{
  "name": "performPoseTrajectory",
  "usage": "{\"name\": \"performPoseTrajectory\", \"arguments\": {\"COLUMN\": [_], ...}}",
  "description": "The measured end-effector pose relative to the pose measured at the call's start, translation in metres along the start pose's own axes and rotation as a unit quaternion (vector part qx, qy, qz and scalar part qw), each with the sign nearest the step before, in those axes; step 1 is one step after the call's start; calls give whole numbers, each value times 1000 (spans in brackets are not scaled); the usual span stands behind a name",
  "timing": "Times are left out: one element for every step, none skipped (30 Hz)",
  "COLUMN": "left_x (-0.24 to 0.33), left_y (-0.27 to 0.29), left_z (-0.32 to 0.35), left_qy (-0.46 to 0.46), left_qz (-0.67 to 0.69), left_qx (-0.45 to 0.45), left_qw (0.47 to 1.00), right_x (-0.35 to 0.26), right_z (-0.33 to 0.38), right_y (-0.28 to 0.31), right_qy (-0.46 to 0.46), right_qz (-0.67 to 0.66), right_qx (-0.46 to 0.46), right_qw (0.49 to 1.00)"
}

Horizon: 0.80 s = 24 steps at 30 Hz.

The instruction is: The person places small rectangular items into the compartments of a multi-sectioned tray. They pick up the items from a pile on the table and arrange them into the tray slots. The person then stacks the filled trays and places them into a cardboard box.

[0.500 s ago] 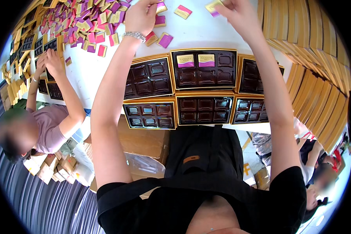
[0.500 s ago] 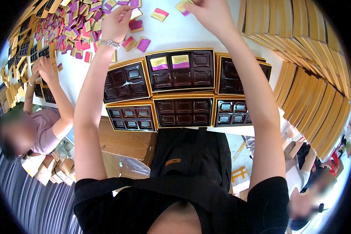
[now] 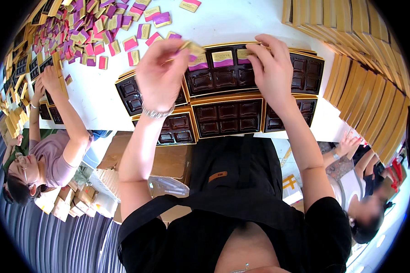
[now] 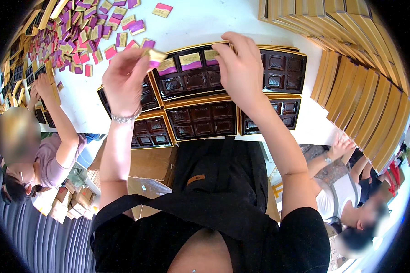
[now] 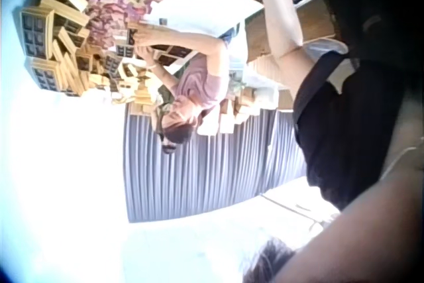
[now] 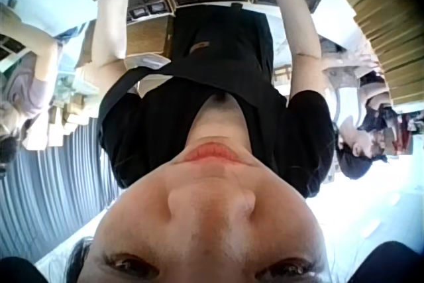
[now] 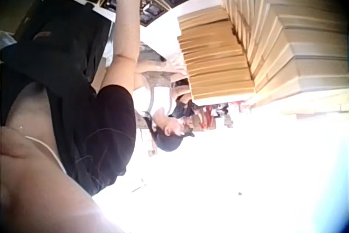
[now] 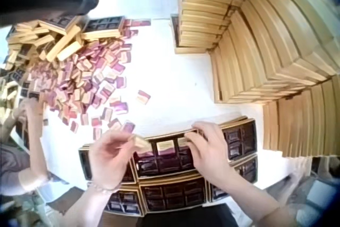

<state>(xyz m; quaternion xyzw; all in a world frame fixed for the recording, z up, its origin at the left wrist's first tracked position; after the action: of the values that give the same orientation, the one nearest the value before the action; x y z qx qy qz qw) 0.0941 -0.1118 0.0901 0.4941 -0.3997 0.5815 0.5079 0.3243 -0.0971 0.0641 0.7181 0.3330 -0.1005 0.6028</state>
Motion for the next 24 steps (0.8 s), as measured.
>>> {"name": "performPoseTrajectory", "arguments": {"left_x": [-3, -8, -11, -14, -20, -39, -48, -54, -50, -45, -40, -37, -39, -37, -33, -30, -33, -35, -38, -41, -45, -44, -43, -41], "left_y": [17, 30, 36, 38, 42, 51, 56, 60, 55, 53, 53, 52, 52, 51, 51, 51, 52, 52, 50, 49, 51, 54, 55, 57], "left_z": [8, 14, 21, 29, 39, 43, 45, 48, 47, 46, 45, 44, 45, 48, 47, 46, 50, 58, 61, 63, 63, 64, 64, 63], "left_qy": [17, 34, 37, 39, 41, 15, -28, -69, -95, -97, -134, -171, -205, -226, -275, -326, -348, -324, -285, -244, -233, -218, -223, -228], "left_qz": [-18, -36, -23, -9, 4, -18, -124, -229, -261, -303, -359, -411, -450, -487, -481, -474, -472, -520, -534, -547, -590, -581, -587, -594], "left_qx": [42, 84, 118, 152, 185, 196, 197, 194, 210, 199, 185, 168, 163, 151, 138, 124, 64, -14, -51, -88, -137, -150, -151, -149], "left_qw": [999, 995, 992, 988, 982, 980, 972, 951, 937, 927, 905, 879, 854, 830, 821, 808, 807, 790, 794, 796, 761, 770, 764, 757], "right_x": [0, -2, -7, -11, -9, -6, -8, -12, -10, -13, -20, -26, -31, -36, -41, -38, -34, -38, -43, -43, -40, -41, -39, -40], "right_z": [7, 14, 19, 25, 31, 34, 32, 29, 30, 26, 19, 8, -4, -18, -36, -49, -62, -78, -94, -105, -114, -119, -122, -127], "right_y": [1, 2, 1, 0, 1, 1, 4, 6, 6, 7, 6, 5, 1, -5, -14, -30, -47, -63, -78, -95, -110, -121, -126, -129], "right_qy": [27, 43, 64, 86, 92, 88, 92, 96, 101, 108, 105, 117, 128, 140, 167, 171, 175, 191, 206, 246, 283, 323, 336, 351], "right_qz": [9, 31, 45, 59, 117, 133, 153, 173, 166, 160, 120, 95, 72, 47, 43, -6, -58, -51, -42, -48, -52, -59, -34, -10], "right_qx": [-28, -62, -97, -132, -181, -197, -199, -200, -180, -159, -134, -124, -113, -102, -72, -77, -83, -149, -213, -224, -233, -245, -259, -270], "right_qw": [999, 997, 992, 986, 972, 967, 964, 960, 964, 968, 978, 981, 983, 984, 982, 982, 979, 969, 954, 942, 929, 912, 905, 896]}}
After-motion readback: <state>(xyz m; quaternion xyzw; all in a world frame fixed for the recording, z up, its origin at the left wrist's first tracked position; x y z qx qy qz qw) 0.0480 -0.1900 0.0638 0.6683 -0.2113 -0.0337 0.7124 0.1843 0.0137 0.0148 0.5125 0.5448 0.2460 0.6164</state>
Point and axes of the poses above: each hand's wrist, its own z-axis away from the middle knuckle, its own y-axis out of the back of the hand, x = y × z, the point moved 1 cm from there along -z, towards the middle knuckle, and after that the axes turned 1 degree about x, right-handed, at the moved point
